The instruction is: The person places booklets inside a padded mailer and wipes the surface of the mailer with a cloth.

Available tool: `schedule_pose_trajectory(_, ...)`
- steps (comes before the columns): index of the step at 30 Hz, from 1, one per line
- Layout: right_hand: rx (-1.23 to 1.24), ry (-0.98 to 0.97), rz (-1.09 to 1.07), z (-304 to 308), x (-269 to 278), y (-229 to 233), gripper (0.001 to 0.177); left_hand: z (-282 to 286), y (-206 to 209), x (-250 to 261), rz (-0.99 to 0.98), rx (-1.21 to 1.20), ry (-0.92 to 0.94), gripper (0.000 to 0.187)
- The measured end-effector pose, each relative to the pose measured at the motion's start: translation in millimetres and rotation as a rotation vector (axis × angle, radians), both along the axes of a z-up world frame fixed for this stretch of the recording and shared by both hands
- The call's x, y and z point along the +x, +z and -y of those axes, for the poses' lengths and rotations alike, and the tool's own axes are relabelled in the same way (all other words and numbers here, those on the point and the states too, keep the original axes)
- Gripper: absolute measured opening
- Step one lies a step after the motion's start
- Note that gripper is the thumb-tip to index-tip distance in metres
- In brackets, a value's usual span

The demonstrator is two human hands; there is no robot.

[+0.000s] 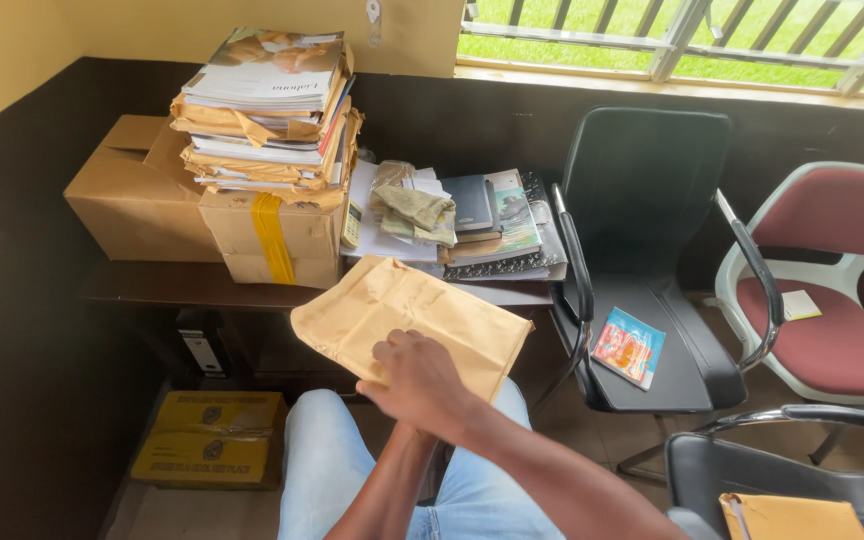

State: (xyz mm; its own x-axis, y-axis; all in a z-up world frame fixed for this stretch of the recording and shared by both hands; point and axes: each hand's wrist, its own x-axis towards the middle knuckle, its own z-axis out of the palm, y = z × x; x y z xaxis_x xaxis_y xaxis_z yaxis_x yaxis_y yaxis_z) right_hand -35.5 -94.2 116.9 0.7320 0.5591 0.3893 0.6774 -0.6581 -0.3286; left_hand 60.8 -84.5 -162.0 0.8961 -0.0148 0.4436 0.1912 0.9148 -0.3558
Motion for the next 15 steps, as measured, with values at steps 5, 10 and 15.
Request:
schedule_pose_trajectory(5, 0.164, -0.109, -0.037, 47.6, 64.8, 17.3, 0.047, -30.4, 110.7, -56.4, -0.266, 0.570, -0.022, 0.059)
schedule_pose_trajectory(10, 0.168, -0.252, -0.496, 98.8, 155.0, -3.1, 0.069, -35.9, 132.5, -62.5, -0.297, 0.577, 0.011, 0.063)
schedule_pose_trajectory(15, 0.476, -0.054, -1.264, 124.6, 172.4, -30.6, 0.077, -42.4, 151.3, -55.2, -0.309, 0.595, 0.040, 0.068)
